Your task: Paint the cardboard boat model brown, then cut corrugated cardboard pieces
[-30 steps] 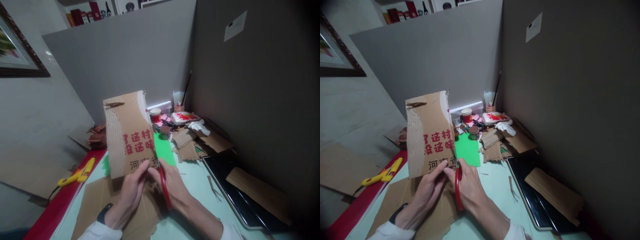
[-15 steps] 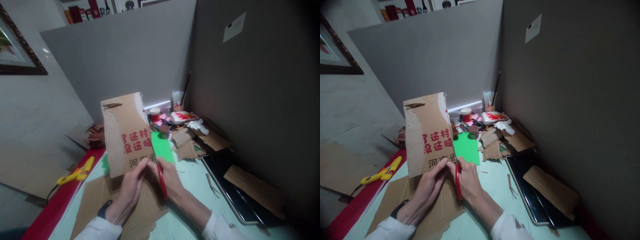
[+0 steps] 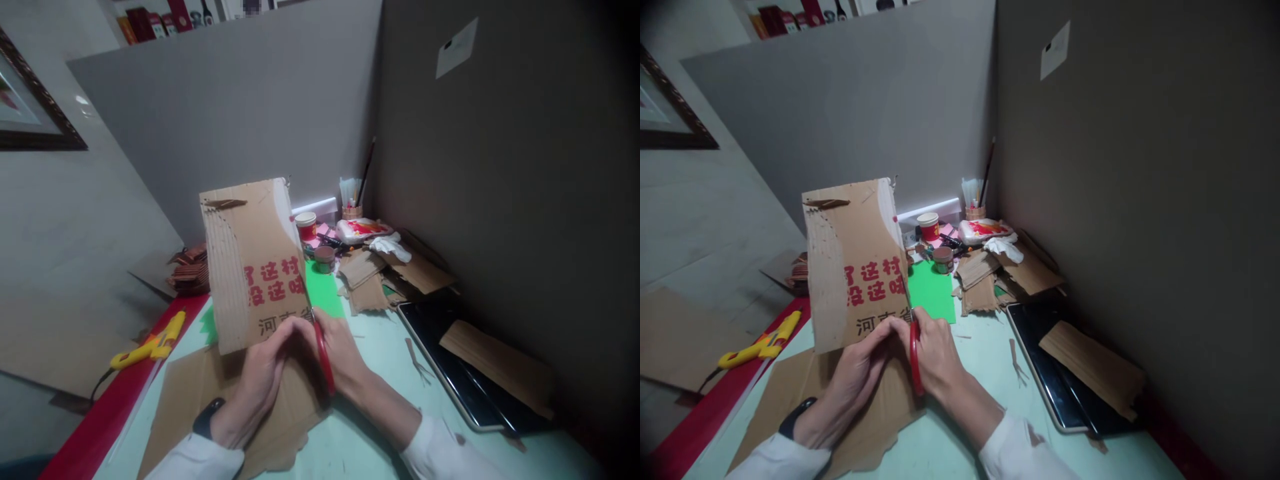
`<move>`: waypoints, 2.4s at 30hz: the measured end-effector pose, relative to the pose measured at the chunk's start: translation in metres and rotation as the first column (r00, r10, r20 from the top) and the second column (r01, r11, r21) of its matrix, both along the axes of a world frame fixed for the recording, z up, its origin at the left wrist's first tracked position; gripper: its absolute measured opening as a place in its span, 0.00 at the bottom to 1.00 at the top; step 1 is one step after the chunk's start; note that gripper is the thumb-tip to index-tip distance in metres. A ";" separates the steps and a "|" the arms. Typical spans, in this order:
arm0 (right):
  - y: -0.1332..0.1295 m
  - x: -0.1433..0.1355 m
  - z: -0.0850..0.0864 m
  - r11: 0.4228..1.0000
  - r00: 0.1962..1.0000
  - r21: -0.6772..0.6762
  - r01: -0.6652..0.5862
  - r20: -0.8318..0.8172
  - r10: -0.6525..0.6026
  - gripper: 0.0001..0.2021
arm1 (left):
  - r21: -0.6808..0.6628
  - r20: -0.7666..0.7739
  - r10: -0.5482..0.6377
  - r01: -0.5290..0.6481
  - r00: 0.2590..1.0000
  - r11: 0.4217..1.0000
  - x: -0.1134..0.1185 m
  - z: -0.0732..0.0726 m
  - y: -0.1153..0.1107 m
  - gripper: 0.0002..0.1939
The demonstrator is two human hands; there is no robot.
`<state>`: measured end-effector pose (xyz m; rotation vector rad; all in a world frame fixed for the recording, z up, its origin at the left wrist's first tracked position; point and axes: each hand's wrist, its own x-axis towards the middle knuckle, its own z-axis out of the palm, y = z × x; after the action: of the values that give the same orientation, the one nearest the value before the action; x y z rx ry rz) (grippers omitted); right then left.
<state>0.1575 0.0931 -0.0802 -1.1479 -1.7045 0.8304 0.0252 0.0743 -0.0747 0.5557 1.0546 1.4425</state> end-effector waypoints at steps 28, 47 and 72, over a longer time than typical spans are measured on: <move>0.003 0.001 -0.001 0.999 0.999 0.004 0.038 0.034 -0.038 0.19 | -0.026 -0.015 0.013 -0.013 1.000 1.000 0.006 -0.007 -0.001 0.12; 0.007 0.004 -0.001 0.999 0.999 0.027 0.034 0.025 -0.034 0.18 | -0.030 -0.047 -0.033 0.032 0.998 0.999 0.008 -0.006 -0.002 0.14; 0.000 0.022 0.030 0.985 0.985 0.010 -0.169 -0.023 0.170 0.22 | 0.128 0.044 0.004 -0.010 0.999 0.992 -0.045 0.038 -0.046 0.22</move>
<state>0.1790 0.0928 -0.0503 -0.9935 -1.8027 0.9367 -0.0196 0.0285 -0.0362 0.6101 0.9342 1.5296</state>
